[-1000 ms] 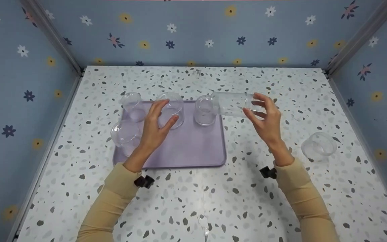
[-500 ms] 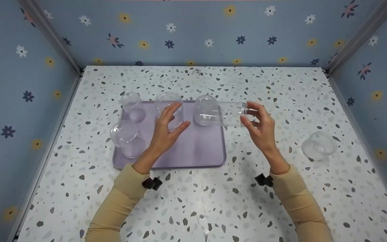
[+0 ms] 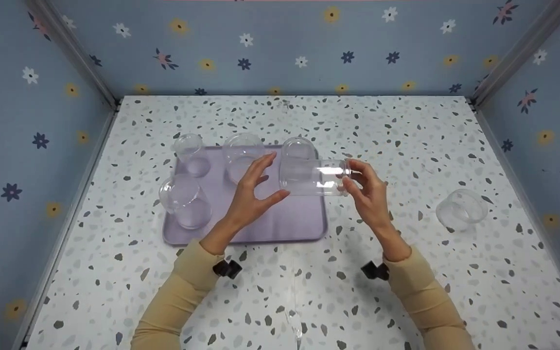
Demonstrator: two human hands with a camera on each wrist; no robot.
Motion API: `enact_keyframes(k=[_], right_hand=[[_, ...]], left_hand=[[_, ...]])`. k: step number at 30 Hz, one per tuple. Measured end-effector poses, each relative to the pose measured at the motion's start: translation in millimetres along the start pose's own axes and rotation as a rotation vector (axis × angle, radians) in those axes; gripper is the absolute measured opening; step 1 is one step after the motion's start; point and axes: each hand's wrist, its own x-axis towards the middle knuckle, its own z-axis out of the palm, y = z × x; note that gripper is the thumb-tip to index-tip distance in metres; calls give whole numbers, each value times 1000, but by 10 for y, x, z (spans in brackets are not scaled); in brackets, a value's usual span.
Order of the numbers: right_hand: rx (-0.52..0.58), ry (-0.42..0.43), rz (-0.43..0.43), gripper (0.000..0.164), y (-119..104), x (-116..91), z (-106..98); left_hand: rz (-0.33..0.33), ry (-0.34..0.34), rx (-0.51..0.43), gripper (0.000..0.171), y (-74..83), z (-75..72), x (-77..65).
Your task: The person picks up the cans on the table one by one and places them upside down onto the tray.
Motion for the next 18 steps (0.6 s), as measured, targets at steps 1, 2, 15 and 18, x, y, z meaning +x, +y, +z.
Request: enact_keyframes(k=[1, 2, 15, 18], right_hand=[[13, -5, 3, 31, 28, -8, -2], [30, -10, 10, 30, 62, -16, -5], [244, -70, 76, 38, 327, -112, 9], [278, -79, 101, 40, 331, -119, 21]], left_hand=[[-3, -6, -10, 65, 1, 7, -2], [-4, -13, -21, 66, 0, 14, -4], [19, -18, -205, 71, -67, 107, -65], [30, -5, -223, 69, -192, 136, -73]])
